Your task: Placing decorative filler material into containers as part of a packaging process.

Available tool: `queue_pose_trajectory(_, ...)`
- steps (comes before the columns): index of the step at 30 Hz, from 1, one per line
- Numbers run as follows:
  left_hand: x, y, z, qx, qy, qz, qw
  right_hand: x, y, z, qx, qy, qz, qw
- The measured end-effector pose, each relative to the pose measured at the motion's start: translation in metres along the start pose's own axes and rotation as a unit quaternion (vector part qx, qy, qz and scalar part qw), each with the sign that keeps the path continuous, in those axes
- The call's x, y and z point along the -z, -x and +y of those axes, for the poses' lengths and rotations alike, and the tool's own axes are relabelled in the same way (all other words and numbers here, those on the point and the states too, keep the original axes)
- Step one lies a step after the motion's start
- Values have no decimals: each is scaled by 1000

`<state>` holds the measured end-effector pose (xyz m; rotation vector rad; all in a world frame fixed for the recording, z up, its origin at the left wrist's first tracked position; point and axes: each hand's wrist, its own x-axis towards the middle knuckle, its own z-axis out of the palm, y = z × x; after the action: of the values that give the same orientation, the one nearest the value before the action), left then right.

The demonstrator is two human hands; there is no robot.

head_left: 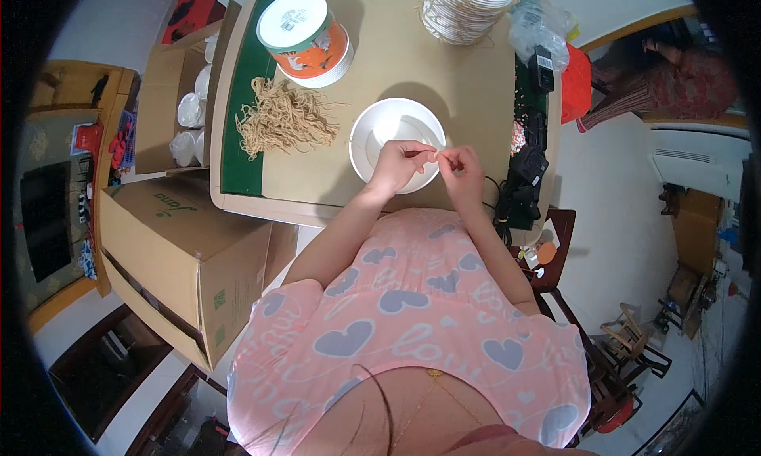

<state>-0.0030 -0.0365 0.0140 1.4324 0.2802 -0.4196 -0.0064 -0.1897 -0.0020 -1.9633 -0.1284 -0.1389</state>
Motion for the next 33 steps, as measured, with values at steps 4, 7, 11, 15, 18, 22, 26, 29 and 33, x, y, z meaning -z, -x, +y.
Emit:
queue_pose_trajectory(4, -1, -3, -9, -29, -35, 12, 999, 0, 0, -2, 3, 11, -5, 1000)
queue_pose_trajectory(7, -1, -4, -14, -59, -68, 20, 996, 0, 1, -1, 7, 20, -17, 1000)
queue_pose_trajectory(11, 5, -2, -12, -49, -65, 24, 996, 3, -1, -23, 0, 68, -45, 997)
queue_pose_trajectory(15, 12, 4, -5, -39, -52, 18, 998, 0, -3, -18, 22, 83, -84, 993)
queue_pose_trajectory(18, 14, 5, -4, -34, -60, 23, 997, -3, -7, -17, 4, 60, -104, 993)
queue_pose_trajectory(22, 15, 4, -9, -42, -44, 35, 998, -4, -8, -13, 19, 65, -111, 992)
queue_pose_trajectory(26, 15, 3, -12, -53, -35, 42, 997, -6, -9, -13, 42, 51, -102, 993)
queue_pose_trajectory(29, 16, 2, -13, -51, -40, 42, 997, -4, -10, -16, 47, 66, -122, 989)
queue_pose_trajectory(33, 15, 3, -11, -51, -22, 51, 997, -3, -8, -12, 14, 56, -115, 992)
